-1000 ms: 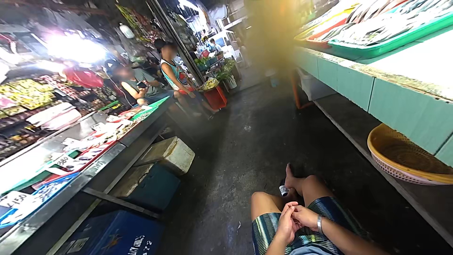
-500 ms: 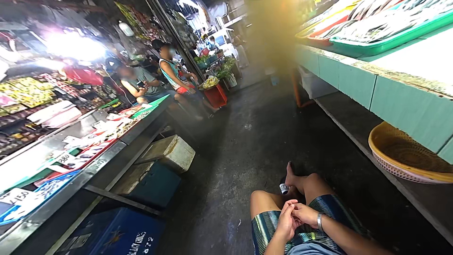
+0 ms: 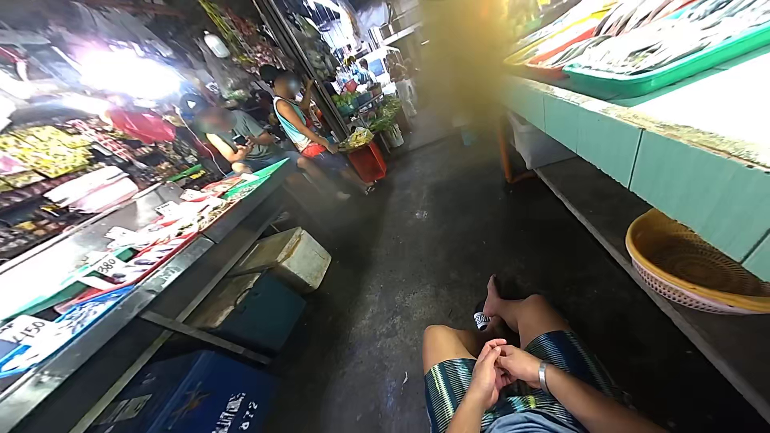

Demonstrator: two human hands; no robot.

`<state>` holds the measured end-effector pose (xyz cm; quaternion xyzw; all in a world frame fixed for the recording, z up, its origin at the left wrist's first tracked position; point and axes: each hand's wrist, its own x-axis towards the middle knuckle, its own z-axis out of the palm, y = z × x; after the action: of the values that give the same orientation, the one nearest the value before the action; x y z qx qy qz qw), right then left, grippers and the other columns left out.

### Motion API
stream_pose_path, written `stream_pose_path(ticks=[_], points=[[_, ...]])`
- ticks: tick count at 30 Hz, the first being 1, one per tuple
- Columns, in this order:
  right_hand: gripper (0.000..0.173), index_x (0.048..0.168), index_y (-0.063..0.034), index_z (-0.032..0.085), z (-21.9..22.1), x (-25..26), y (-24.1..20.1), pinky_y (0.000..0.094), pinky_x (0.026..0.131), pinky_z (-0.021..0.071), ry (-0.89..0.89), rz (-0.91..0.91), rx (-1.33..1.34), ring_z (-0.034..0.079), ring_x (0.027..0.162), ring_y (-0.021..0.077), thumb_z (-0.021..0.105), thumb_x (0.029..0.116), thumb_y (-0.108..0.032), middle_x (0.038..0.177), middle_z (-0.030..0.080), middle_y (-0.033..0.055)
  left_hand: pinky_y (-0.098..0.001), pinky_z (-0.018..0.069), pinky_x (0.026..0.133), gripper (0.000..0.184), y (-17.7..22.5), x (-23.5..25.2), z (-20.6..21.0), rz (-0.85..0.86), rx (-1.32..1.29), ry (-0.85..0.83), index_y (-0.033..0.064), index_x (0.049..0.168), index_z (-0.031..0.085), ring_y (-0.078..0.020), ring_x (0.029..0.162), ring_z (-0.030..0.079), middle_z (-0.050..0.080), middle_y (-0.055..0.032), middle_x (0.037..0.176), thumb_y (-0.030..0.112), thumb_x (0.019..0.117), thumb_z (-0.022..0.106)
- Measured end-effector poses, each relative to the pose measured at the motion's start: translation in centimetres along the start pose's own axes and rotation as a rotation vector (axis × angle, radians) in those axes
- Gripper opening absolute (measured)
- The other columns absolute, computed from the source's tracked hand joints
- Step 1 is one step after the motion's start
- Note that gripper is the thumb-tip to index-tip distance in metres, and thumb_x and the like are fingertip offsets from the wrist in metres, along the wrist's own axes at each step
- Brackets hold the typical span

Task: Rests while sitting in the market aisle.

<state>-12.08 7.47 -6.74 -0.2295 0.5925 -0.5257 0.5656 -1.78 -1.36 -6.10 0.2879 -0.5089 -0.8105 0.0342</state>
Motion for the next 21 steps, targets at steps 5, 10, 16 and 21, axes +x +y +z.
stream_pose_path(ticks=[5,10,16,21], points=[[0.026,0.123,-0.0025,0.061,0.33,-0.10,-0.27,0.0387,0.075,0.0607,0.005,-0.003,0.032,0.071,0.079,0.0191,0.048,0.1088,-0.020,0.091,0.071,0.0111,-0.0458,0.0588,0.081,0.037,0.25,-0.22,0.42,0.020,-0.036,0.023,0.0106,0.141,0.049,-0.0286,0.091,0.069,0.068,-0.0170,0.108,0.029,0.1126,0.034],[0.026,0.122,-0.0031,0.063,0.01,0.14,-0.04,0.0376,0.075,0.0603,-0.004,-0.002,-0.003,0.071,0.080,0.0179,0.050,0.1084,-0.020,0.093,0.071,0.0104,-0.0459,0.0589,0.081,0.037,0.04,-0.03,-0.08,0.007,-0.016,0.002,0.0113,0.142,0.048,-0.0291,0.090,0.069,0.068,-0.0178,0.107,0.029,0.1124,0.035],[0.026,0.122,-0.0025,0.062,0.20,0.07,-0.04,0.0391,0.075,0.0604,-0.001,-0.009,0.028,0.071,0.078,0.0187,0.048,0.1089,-0.020,0.090,0.070,0.0107,-0.0460,0.0589,0.081,0.036,0.15,-0.11,0.35,0.025,-0.034,0.012,0.0106,0.141,0.049,-0.0291,0.090,0.069,0.068,-0.0178,0.107,0.028,0.1123,0.034],[0.026,0.123,-0.0032,0.062,-0.05,0.41,0.31,0.0389,0.078,0.0607,-0.013,-0.009,0.018,0.072,0.083,0.0188,0.049,0.1087,-0.020,0.095,0.072,0.0110,-0.0452,0.0588,0.081,0.037,0.04,0.00,-0.11,0.005,-0.015,0.003,0.0118,0.142,0.048,-0.0285,0.090,0.069,0.068,-0.0175,0.106,0.030,0.1122,0.035]])
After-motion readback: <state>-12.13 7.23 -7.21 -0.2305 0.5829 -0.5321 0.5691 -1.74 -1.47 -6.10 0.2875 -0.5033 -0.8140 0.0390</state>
